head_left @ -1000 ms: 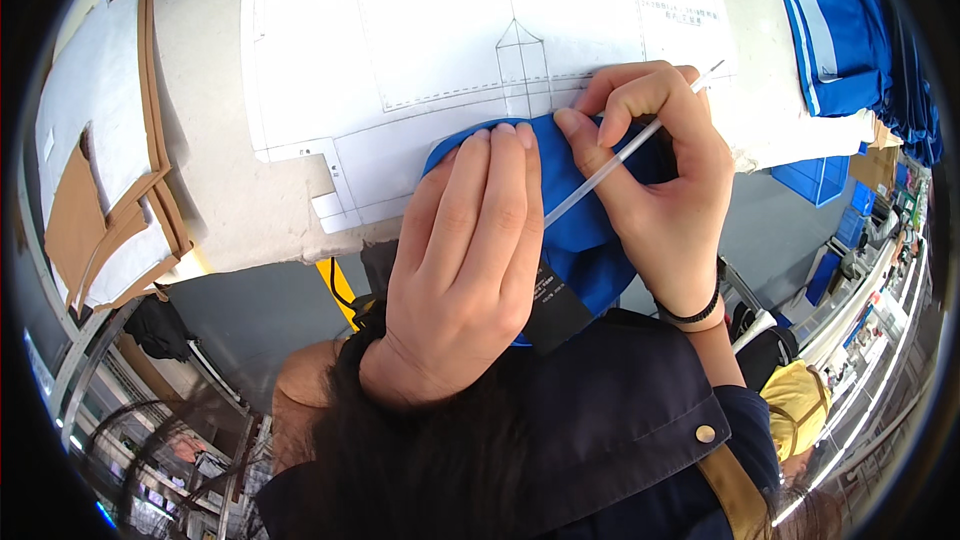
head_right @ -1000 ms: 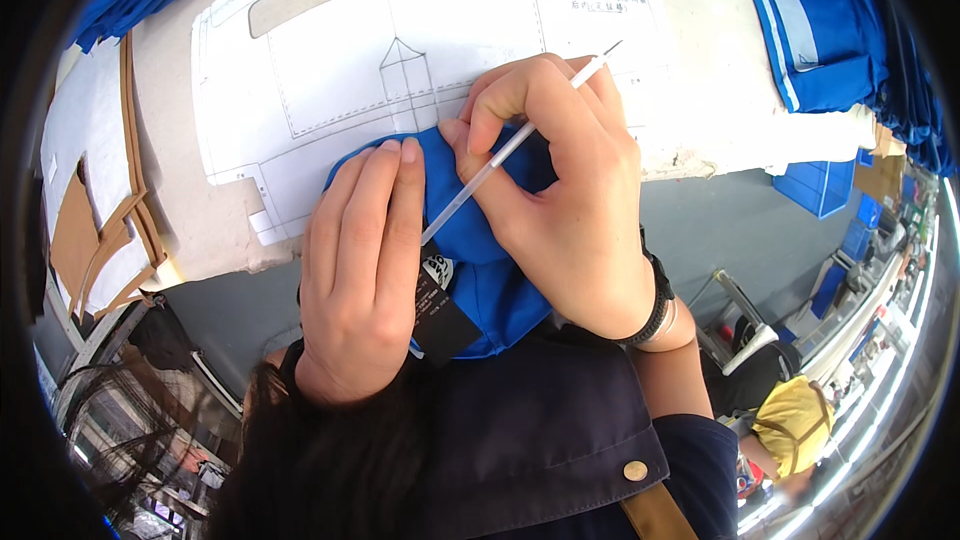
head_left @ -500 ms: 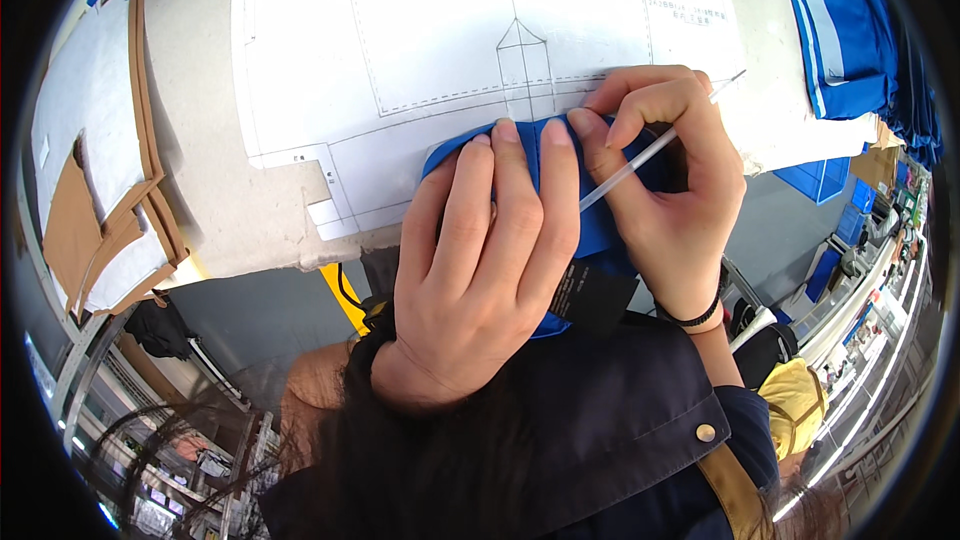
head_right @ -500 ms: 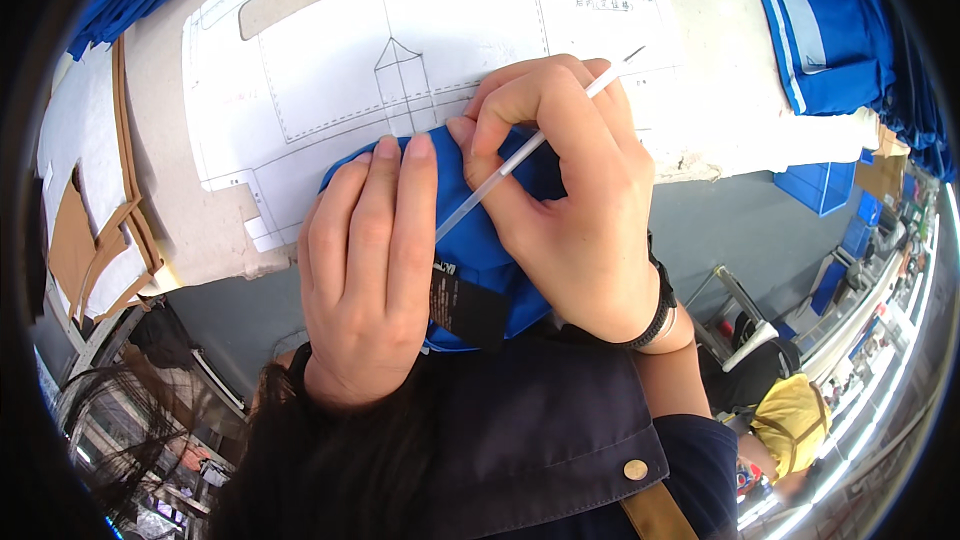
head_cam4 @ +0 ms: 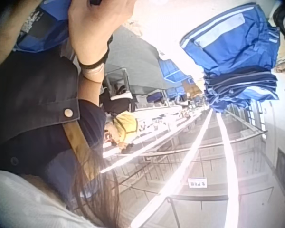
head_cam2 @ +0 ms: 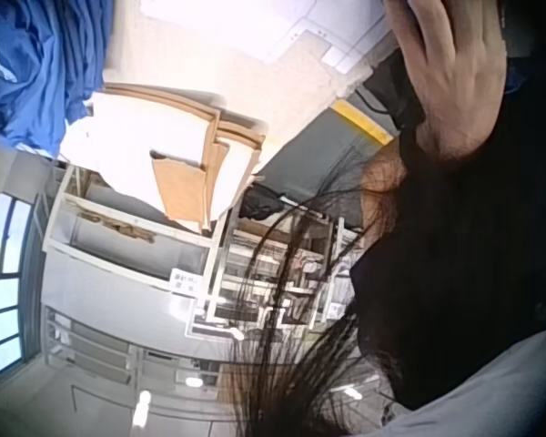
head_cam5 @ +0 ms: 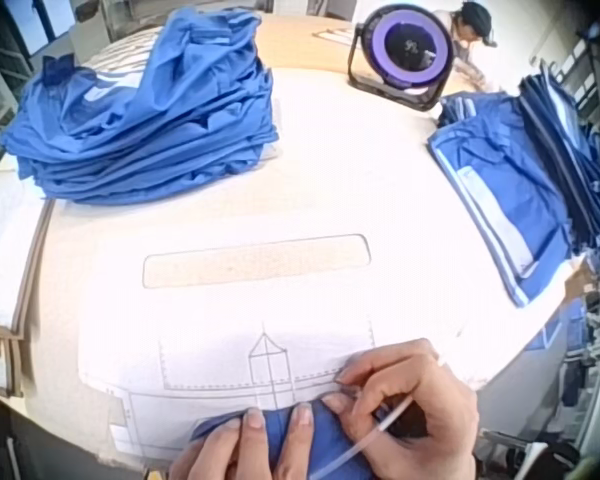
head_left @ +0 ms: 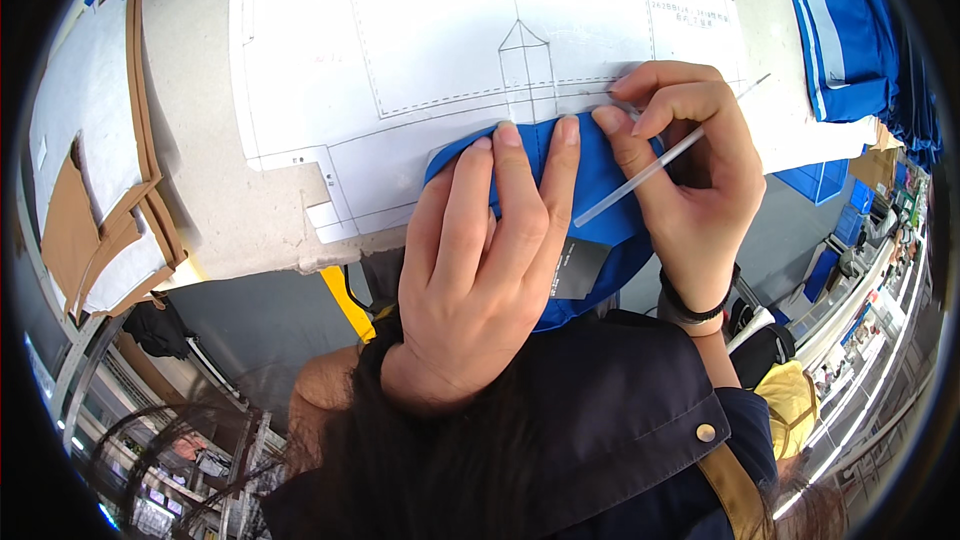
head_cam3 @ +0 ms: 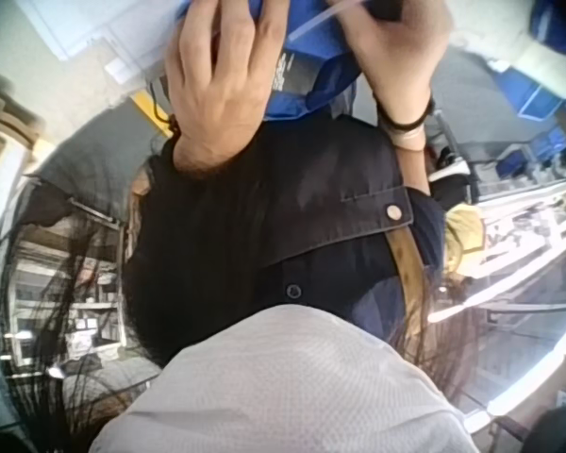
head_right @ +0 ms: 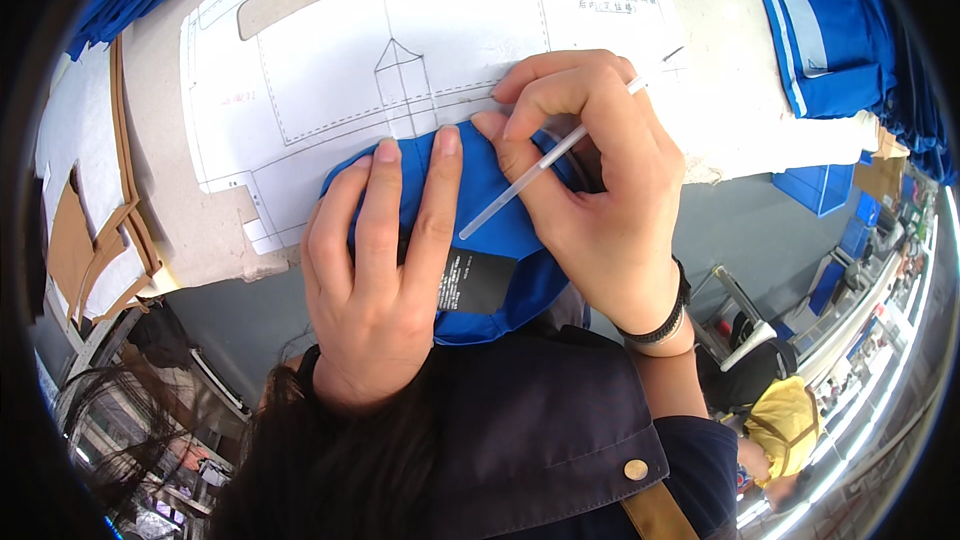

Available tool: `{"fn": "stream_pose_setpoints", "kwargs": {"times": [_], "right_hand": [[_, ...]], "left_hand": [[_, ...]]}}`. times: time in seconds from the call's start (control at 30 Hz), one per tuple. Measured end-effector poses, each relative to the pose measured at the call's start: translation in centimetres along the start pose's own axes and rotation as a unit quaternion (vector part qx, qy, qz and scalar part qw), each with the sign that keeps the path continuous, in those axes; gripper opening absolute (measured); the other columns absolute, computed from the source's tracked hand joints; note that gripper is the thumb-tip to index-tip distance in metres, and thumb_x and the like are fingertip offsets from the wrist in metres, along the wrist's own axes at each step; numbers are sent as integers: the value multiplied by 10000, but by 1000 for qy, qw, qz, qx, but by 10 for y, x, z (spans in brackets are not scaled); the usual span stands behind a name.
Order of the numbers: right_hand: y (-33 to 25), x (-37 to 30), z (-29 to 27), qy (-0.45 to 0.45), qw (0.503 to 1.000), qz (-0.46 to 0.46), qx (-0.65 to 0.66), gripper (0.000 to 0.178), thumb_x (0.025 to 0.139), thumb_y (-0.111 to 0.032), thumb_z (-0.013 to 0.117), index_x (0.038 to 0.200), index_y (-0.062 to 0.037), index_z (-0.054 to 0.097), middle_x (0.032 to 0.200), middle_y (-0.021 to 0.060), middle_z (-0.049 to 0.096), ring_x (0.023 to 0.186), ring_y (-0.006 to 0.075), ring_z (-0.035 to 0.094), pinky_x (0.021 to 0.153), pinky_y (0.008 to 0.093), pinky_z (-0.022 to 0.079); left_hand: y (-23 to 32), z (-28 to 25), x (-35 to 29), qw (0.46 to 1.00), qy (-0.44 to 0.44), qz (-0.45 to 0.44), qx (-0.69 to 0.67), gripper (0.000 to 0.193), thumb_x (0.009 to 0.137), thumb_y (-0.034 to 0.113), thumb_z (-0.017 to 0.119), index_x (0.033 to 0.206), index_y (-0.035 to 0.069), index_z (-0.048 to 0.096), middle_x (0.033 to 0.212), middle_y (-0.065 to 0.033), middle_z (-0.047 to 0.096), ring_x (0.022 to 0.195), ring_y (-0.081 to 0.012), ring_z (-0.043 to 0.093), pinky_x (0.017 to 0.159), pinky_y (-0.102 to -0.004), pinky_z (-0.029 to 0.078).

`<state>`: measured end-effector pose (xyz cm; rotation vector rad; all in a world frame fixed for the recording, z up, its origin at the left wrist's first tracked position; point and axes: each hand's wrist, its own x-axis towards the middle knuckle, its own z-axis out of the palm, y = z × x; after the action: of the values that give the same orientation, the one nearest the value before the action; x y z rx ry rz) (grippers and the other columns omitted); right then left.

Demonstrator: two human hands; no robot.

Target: Tracing pattern lines onto blue garment pieces using a plastic stencil and a marking pen on a workshop table.

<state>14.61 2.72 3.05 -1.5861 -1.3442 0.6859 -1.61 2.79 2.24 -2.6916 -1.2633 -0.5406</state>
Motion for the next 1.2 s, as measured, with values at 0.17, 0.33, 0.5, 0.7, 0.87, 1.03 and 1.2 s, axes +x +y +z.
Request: {"fn": "stream_pose_setpoints", "kwargs": {"times": [0.17,0.33,0.5,0.7,0.87,1.03,1.2], "right_hand": [[1,1,-1,-2,1000,-5,-7,204,750,93,715,802,-42,572,926,66,650,752,114,587,660,215,474],[1,1,-3,-10,1000,-15,10,200,756,92,710,817,-45,578,926,49,648,761,93,575,662,208,465],[-3,5,-6,37,997,-48,57,283,756,116,723,737,-48,493,868,68,621,710,90,546,624,200,447],[-25,7,-14,50,944,47,322,859,859,-809,133,852,-27,489,705,102,541,493,138,429,434,238,284],[-22,22,19,-30,998,-23,51,623,1032,-514,264,872,9,562,755,83,554,493,81,417,430,220,296],[-27,18,30,25,996,32,81,581,1039,-332,408,603,0,601,571,47,592,417,56,432,417,195,298],[-24,18,31,41,998,43,30,433,956,-258,600,600,-11,599,542,33,590,405,32,445,393,179,294]], "left_hand": [[2,-4,-1,1000,5,-3,-1,317,857,44,578,1144,106,697,1106,-91,588,1055,-219,549,800,-303,531],[3,-10,1,1000,16,-6,-3,318,856,41,577,1143,107,697,1104,-93,588,1052,-221,551,800,-304,531],[3,-11,-1,1000,27,-10,-2,319,856,37,576,1141,108,697,1102,-96,589,1049,-222,552,799,-305,532],[4,-12,1,999,37,-15,-11,320,855,34,574,1140,109,698,1099,-98,590,1045,-224,553,799,-305,532],[3,-11,0,999,32,-14,-10,321,854,31,573,1138,109,698,1097,-101,590,1042,-226,555,799,-306,532],[6,-6,-1,999,25,-17,-19,322,853,27,572,1137,110,698,1094,-103,591,1039,-227,556,798,-306,532],[8,-2,-2,999,15,-18,-31,323,852,24,571,1135,111,699,1092,-105,592,1036,-229,557,798,-307,532]]}}
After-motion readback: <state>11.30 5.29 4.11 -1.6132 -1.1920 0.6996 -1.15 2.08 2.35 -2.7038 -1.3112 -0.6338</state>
